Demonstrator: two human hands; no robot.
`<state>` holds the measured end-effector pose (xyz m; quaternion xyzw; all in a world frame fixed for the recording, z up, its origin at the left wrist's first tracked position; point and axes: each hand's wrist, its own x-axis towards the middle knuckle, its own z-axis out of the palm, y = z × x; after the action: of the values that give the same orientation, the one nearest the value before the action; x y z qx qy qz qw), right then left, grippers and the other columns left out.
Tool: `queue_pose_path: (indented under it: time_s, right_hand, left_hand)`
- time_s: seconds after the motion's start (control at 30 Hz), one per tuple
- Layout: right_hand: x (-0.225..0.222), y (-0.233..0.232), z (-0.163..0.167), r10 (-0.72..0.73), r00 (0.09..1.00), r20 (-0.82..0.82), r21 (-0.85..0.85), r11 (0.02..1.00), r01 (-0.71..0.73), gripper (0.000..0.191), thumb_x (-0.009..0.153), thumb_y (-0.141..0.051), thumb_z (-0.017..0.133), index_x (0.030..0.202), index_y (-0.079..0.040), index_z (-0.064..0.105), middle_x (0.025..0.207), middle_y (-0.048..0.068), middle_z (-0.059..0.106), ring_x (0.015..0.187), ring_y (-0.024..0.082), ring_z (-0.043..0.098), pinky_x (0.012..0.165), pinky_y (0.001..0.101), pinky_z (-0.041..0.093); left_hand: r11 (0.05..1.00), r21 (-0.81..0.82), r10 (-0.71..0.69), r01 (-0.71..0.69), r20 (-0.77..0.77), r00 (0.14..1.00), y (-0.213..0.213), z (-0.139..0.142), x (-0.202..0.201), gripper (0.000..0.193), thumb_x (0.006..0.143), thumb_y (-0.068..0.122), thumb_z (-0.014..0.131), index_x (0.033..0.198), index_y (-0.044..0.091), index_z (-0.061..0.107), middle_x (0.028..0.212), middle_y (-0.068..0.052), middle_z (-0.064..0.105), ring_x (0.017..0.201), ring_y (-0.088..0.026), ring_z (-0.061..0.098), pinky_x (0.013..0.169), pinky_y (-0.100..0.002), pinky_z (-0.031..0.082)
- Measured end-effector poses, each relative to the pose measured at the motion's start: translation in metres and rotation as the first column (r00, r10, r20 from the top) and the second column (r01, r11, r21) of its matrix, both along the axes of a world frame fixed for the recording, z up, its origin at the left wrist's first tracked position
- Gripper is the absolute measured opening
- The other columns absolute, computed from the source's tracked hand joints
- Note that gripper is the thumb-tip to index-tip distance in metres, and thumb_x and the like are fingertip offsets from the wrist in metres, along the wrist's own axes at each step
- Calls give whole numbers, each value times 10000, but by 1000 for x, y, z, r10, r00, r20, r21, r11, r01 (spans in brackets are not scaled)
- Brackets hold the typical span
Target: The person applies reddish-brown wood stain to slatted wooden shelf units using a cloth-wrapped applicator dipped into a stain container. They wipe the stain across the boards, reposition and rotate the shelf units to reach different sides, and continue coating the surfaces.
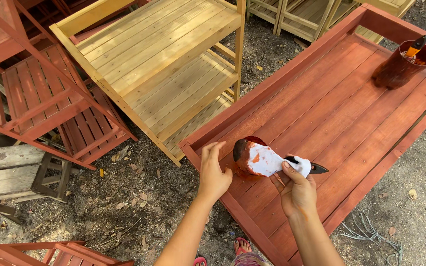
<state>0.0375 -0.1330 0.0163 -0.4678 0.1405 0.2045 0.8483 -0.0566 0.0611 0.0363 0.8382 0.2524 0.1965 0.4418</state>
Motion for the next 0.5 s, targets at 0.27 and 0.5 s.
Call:
queue_pose_path:
  time_s: [0.27,0.5]
  right_hand:
    - [5,13,5,-67,998,19,-166,984,69,279,841,-125,813,1072,-126,656,959,7,735,824,151,711,594,277,461]
    - [-2,9,0,-21,993,113,-286,957,53,293,825,-83,833,1073,-75,678,946,30,733,807,135,681,582,276,421]
  left_hand:
    - [999,-8,41,-40,61,997,-2,-3,6,731,679,-116,633,1375,87,532,1385,-132,478,1351,-342,492,1140,-404,422]
    - [998,-43,44,-43,20,999,-5,1,6,719,694,-133,611,1373,85,521,1412,-128,448,1382,-333,470,1141,-390,425]
